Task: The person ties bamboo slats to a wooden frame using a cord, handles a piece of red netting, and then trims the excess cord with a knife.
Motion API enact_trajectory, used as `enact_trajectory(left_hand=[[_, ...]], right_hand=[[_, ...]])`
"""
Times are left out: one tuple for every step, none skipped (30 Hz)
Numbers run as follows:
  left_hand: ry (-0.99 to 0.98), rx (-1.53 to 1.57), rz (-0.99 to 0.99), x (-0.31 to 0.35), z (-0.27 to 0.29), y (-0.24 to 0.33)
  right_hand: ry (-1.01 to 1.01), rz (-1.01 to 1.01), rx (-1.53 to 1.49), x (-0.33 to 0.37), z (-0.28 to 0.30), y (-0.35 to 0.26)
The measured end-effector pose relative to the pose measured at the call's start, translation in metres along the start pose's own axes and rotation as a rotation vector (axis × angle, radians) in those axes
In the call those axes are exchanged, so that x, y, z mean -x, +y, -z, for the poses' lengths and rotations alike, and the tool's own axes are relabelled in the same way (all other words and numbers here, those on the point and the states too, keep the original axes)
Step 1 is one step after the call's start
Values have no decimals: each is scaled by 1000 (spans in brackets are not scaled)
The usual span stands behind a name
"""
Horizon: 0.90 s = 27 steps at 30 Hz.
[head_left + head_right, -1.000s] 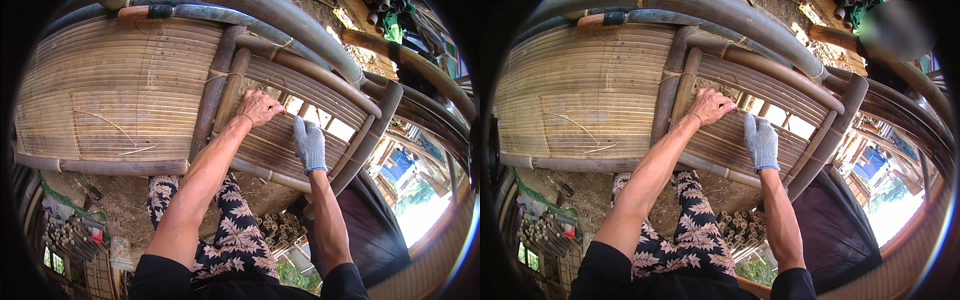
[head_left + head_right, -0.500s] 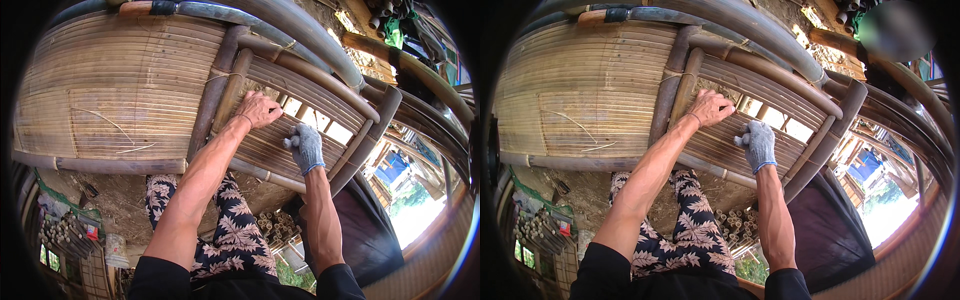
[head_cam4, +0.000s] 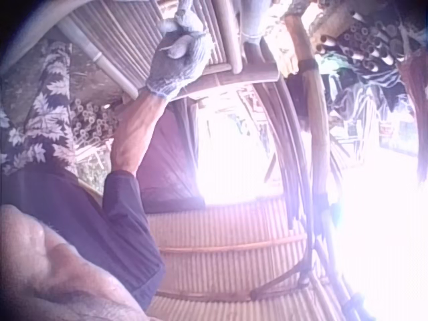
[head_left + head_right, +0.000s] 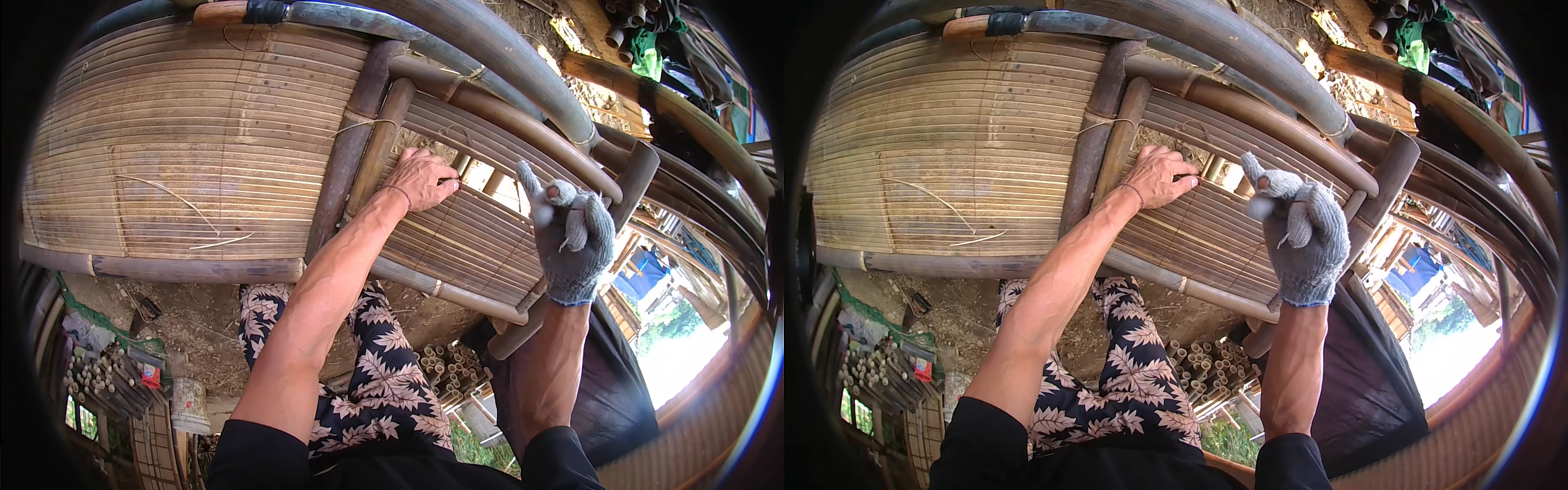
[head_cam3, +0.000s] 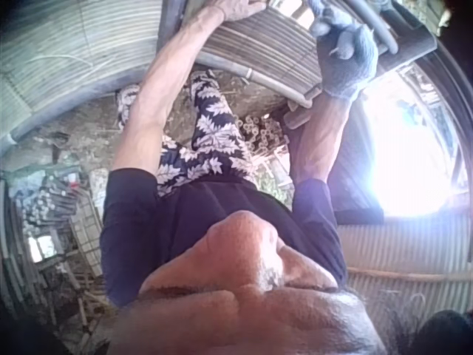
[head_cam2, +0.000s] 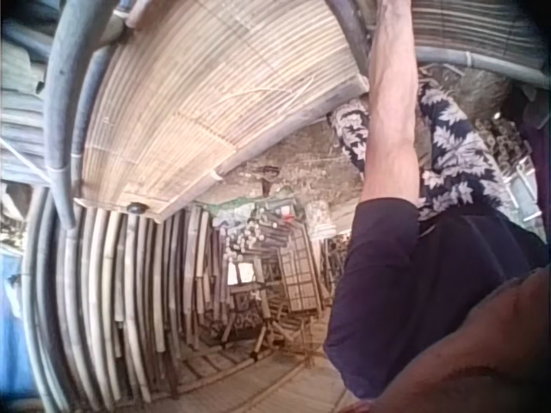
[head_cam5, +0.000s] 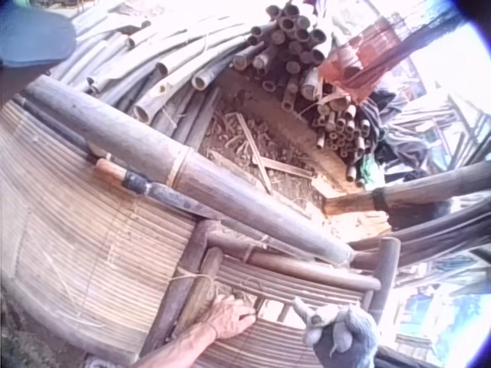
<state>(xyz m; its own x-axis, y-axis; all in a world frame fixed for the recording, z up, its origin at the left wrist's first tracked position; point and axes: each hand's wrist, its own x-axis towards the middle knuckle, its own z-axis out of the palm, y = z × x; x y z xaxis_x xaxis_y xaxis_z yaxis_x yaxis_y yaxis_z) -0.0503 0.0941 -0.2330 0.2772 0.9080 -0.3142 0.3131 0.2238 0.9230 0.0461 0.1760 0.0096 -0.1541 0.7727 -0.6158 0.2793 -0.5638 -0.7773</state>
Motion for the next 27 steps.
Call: enact_trajectory(left_hand=[[5,1,-1,1,0,-1],[10,2,0,2,1,-2],[27,4,3,4,2,-3],[43,9,-3,4,2,-1],[48,17,-16,3,0,3],[48,17,-29,-1,-1,5],[53,10,-27,-1,-2,4],[50,7,-26,2,-4,4],[62,38,-9,2,-5,4],[84,45,-18,2,-5,2],[105,51,-28,3,-5,-1],[125,58,-39,3,-5,-3],[84,64,-12,1,-3,0],[102,66,-3,7,-6,-1],[120,67,5,12,-8,-4],[142,63,-17,5,-8,-2],[159,42,-27,7,-7,-1],[128,32,-11,7,-6,0],[105,15,7,4,-3,1],[69,15,22,4,-5,5],[100,11,24,1,-2,3],[109,-17,14,3,3,2],[129,-51,2,4,7,1],[149,-85,-10,5,4,5],[240,-118,-41,7,-1,18],[325,-142,-83,7,-6,36],[408,-163,-126,7,-12,55]], right_hand=[[63,-39,167,1,-2,-9],[186,-181,644,4,-1,-16],[207,-158,1028,5,13,8],[164,-188,1277,14,47,45],[-28,-202,1460,32,71,80],[-95,-339,1477,51,55,99],[-295,-237,1262,59,26,100],[-344,13,1226,56,3,96],[-388,266,1200,52,-20,94],[-377,179,1133,50,-24,89],[-365,93,1064,49,-26,87],[-298,18,1045,61,-11,88],[-227,-43,1019,67,6,92],[104,-454,572,72,21,78],[6,-452,643,75,22,75],[-69,-426,714,72,20,67],[-54,-428,697,75,21,68],[-38,-430,680,79,22,71],[-29,-425,664,77,25,77],[22,-407,507,81,31,85],[73,-385,350,85,38,96],[129,-367,192,95,46,108],[216,-504,137,101,50,114],[387,-445,-277,115,47,119],[479,-493,-395,138,57,134],[582,-531,-517,168,73,161],[361,-575,-18,217,102,200]])
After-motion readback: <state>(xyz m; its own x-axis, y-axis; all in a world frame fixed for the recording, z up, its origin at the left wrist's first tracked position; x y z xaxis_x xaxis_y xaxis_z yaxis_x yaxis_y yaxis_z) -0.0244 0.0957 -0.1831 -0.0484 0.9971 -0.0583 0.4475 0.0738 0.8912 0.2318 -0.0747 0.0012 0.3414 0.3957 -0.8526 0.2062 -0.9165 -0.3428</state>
